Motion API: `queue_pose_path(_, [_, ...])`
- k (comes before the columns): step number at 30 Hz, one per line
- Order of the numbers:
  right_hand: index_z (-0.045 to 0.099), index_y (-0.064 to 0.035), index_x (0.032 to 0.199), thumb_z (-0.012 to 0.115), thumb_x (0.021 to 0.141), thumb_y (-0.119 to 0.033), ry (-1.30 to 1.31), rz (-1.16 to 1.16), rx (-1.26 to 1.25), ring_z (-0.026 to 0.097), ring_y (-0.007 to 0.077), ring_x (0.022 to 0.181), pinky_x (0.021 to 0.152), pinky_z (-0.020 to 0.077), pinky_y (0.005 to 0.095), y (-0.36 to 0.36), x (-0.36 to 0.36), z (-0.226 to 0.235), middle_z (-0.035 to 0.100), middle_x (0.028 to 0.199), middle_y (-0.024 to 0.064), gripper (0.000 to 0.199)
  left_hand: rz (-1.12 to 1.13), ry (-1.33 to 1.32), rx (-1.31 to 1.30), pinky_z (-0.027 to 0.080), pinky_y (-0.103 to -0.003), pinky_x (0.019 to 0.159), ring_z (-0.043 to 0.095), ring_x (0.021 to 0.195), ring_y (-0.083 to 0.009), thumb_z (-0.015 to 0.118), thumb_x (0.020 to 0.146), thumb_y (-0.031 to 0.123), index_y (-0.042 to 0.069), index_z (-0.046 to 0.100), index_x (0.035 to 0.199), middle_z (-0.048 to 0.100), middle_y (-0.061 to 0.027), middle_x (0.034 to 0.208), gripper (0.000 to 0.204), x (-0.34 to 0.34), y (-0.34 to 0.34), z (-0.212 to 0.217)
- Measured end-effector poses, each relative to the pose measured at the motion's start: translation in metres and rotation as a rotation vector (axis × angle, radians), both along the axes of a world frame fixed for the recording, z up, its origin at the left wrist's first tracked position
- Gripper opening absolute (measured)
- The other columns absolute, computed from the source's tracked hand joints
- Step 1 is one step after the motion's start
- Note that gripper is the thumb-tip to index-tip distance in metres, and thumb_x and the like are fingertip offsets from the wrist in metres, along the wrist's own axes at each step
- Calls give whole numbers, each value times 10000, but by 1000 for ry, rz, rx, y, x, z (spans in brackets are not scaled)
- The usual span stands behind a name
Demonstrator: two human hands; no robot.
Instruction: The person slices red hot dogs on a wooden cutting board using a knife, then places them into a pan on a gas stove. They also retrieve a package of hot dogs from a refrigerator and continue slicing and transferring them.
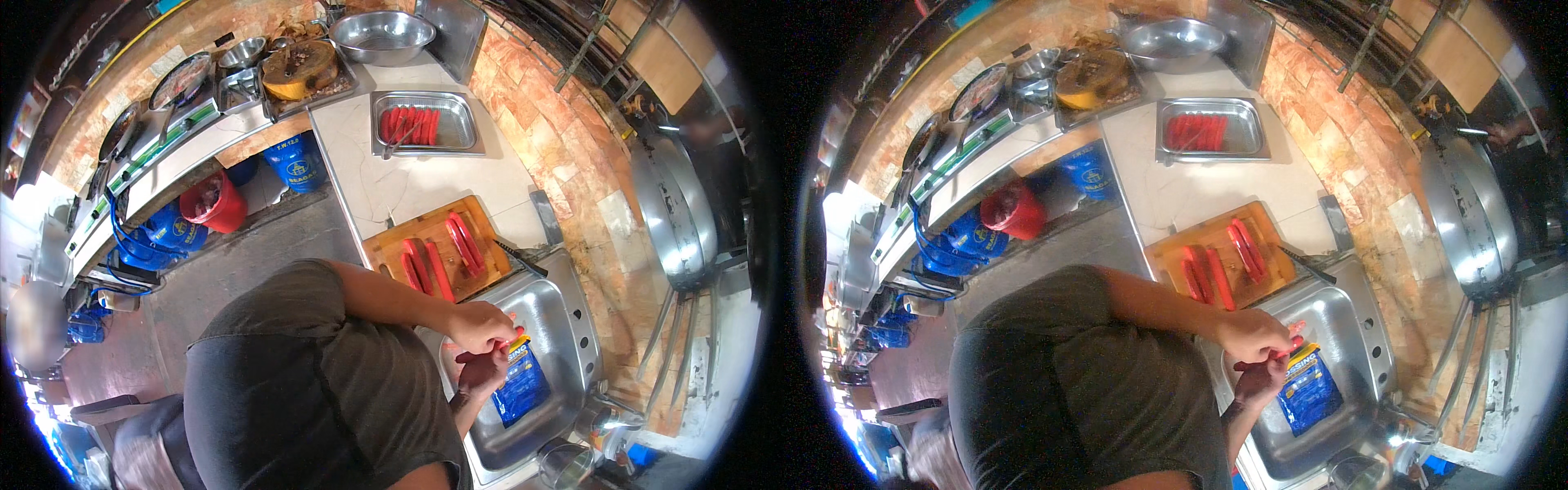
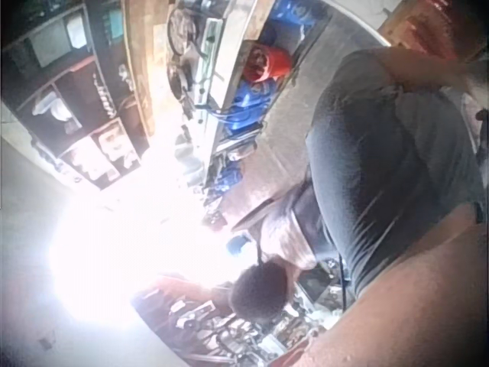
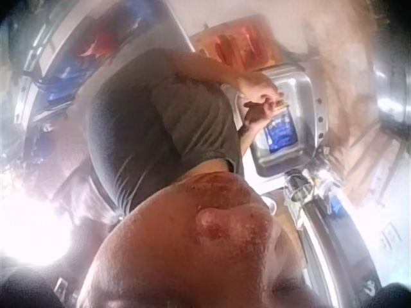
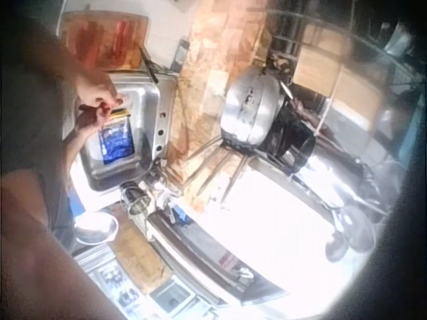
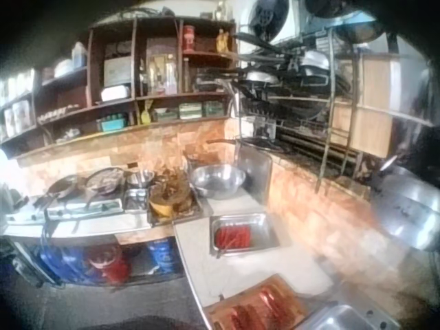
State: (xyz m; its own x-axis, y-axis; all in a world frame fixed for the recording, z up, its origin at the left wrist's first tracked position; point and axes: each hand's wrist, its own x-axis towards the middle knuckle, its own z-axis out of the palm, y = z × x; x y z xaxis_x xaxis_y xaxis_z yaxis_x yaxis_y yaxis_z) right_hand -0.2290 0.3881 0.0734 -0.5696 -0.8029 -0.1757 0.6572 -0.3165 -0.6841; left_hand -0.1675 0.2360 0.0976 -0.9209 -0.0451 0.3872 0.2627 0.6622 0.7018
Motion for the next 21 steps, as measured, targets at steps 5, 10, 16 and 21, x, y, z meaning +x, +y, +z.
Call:
queue_pose_path(5, [583,-13,1240,553,1022,-399,-111,-189,29,629,245,1065,967,469,410,13,-10,-32,648,1146,105,445,-342,-157,-68,508,-499,714,652,865,-393,652,748,99,33,603,814,652,-170,853,106,7,11,-12])
queue_pose_path(10, [567,-43,1214,591,1012,-362,24,-355,126,629,263,1013,918,498,437,25,-18,-37,647,1116,106,378,-338,-98,-136,513,-499,711,668,863,-384,659,761,129,28,630,814,663,-177,825,118,6,23,-33])
queue_pose_path(16, [522,-61,1239,617,1004,-341,173,-626,151,609,285,1135,962,484,461,54,-39,-38,633,1202,129,377,-355,-187,-119,521,-498,698,680,829,-372,645,772,136,64,683,858,679,-163,806,118,19,21,-23])
queue_pose_path(21, [537,28,1184,533,1042,-340,617,-897,464,614,285,1064,937,483,430,108,-78,-26,626,1127,178,395,-369,-310,-226,543,-494,766,693,883,-385,762,791,421,53,715,911,701,-188,865,390,14,13,-31])
